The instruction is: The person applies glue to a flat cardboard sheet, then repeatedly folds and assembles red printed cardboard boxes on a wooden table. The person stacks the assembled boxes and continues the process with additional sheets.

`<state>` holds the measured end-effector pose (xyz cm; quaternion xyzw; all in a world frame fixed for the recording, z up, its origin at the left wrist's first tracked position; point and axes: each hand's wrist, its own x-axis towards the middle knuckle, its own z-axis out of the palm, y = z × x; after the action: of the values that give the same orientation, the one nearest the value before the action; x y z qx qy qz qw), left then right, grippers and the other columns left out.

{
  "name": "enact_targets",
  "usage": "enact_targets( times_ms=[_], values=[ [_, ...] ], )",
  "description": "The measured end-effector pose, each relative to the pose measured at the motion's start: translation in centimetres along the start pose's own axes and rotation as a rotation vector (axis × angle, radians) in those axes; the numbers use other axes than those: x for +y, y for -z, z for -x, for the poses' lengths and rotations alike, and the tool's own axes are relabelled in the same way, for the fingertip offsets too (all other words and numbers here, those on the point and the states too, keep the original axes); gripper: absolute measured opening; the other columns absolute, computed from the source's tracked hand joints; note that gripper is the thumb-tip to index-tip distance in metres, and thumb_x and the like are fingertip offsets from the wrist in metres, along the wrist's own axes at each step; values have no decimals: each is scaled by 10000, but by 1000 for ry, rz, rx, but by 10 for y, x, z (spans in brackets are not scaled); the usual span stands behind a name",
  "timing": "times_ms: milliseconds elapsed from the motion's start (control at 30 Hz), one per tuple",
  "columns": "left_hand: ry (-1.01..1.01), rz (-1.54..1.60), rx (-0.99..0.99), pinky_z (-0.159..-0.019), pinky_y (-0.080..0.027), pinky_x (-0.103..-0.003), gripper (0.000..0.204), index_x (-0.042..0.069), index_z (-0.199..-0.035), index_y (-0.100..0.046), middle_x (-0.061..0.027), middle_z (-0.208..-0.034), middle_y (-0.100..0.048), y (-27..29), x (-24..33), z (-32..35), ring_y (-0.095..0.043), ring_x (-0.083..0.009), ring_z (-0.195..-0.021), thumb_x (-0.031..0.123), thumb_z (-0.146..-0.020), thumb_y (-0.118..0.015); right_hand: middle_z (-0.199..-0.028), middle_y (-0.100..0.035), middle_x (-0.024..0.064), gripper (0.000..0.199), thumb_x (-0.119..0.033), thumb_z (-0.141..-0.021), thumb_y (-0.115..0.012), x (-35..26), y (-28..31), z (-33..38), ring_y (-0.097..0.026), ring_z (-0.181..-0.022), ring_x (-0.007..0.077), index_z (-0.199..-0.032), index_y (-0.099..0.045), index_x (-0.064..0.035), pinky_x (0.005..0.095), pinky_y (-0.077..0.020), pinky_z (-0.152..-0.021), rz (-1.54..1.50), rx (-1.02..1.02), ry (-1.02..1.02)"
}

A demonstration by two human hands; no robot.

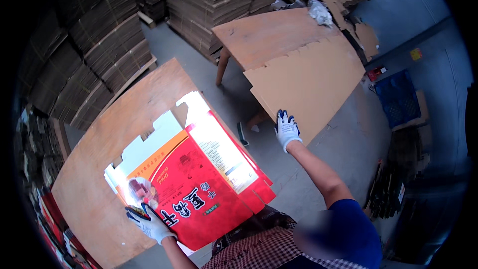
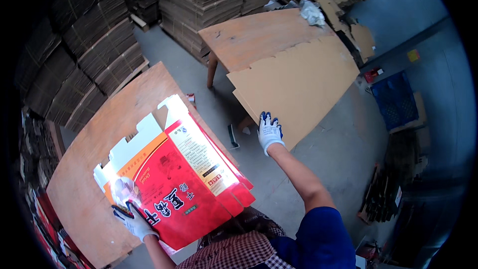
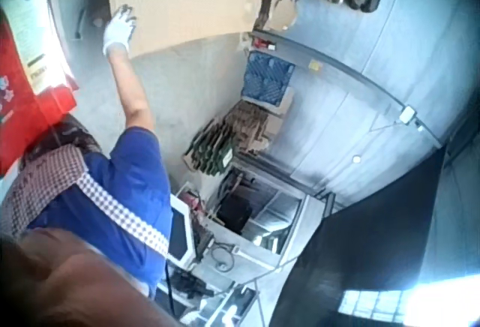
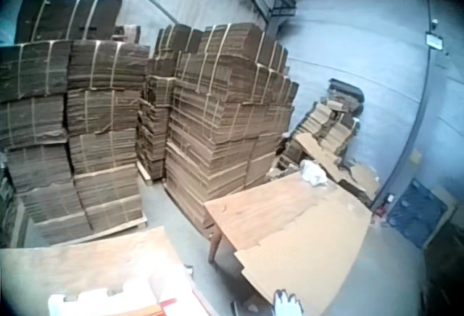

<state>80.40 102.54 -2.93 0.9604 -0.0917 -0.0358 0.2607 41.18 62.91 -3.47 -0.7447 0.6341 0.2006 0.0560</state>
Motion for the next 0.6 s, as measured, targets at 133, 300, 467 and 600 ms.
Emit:
enact_targets(
  times_ms=[133,300,467,600],
  values=[
    [-502,-367,203,-1188,-262,-541,609,152,-1561,-374,-233,-1617,-287,-9,6,11,-305,-429,-1466,391,-1021,-521,-1500,-468,200,606,-260,-1008,-485,32,97,32,-557,-1265,405,-1561,-301,-95,515,-468,-1034,-76,243,100],
    [-640,-311,-124,-1239,-141,-560,687,108,-1566,-357,-194,-1645,-253,-5,26,20,-192,-453,-1510,357,-963,-574,-1160,-687,197,524,-216,-955,-578,38,281,142,-684,-990,348,-1461,-510,-100,460,-529,-850,-339,535,285],
    [-578,-266,-200,-1255,-63,-546,687,137,-1568,-372,-157,-1668,-222,18,28,14,-121,-430,-1539,330,-954,-614,-1315,-634,144,649,-257,-914,-707,65,397,232,-627,-1151,159,-1470,-482,-8,286,-511,-986,-1151,421,337],
    [-678,-119,-244,-1254,-30,-551,623,133,-1575,-356,-135,-1673,-216,1,24,4,-131,-386,-1547,325,-993,-473,-1417,-577,150,644,-310,-947,-636,68,420,255,-605,-1231,204,-1483,-460,2,302,-488,-1033,-1209,369,448]
  ],
)
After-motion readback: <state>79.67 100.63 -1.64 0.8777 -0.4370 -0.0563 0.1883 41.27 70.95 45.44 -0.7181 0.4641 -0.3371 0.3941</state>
